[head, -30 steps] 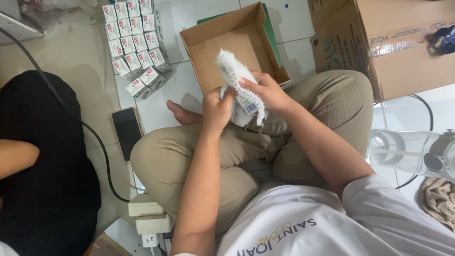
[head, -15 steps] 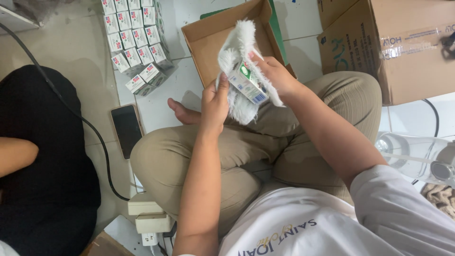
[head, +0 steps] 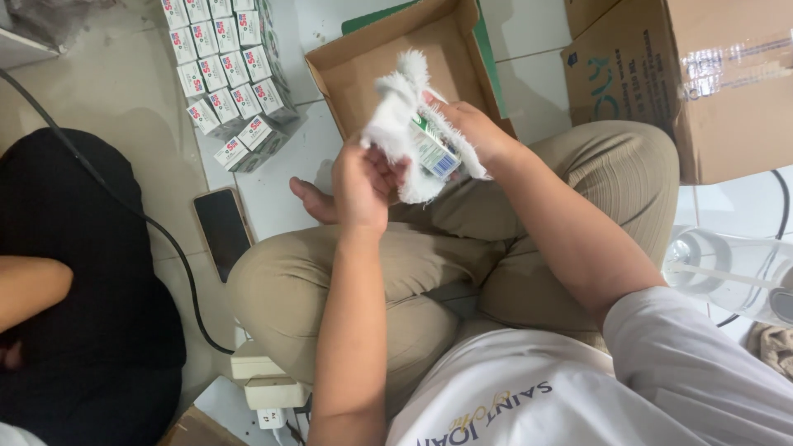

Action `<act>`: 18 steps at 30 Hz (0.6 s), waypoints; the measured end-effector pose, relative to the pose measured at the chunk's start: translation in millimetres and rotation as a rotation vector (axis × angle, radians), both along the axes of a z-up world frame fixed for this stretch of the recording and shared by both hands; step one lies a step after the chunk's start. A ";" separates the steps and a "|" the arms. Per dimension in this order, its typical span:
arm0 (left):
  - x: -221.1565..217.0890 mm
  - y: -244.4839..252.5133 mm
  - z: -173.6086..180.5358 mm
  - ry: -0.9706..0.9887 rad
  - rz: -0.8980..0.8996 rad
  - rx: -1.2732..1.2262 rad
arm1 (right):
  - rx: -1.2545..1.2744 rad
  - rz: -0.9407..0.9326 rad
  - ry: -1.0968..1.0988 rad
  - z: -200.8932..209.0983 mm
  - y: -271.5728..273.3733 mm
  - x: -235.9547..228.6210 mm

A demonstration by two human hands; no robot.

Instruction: Wrap small product boxes in white cloth and place them into a larger cardboard box

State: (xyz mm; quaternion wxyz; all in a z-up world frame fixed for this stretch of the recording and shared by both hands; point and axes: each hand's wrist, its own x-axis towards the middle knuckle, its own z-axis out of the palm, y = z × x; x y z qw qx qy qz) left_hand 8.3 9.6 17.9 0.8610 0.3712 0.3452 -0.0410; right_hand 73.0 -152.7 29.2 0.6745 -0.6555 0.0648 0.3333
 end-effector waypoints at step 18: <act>-8.3 -3.9 -23.6 -0.527 -0.056 1.448 | 0.098 -0.060 0.148 -24.4 -2.4 7.0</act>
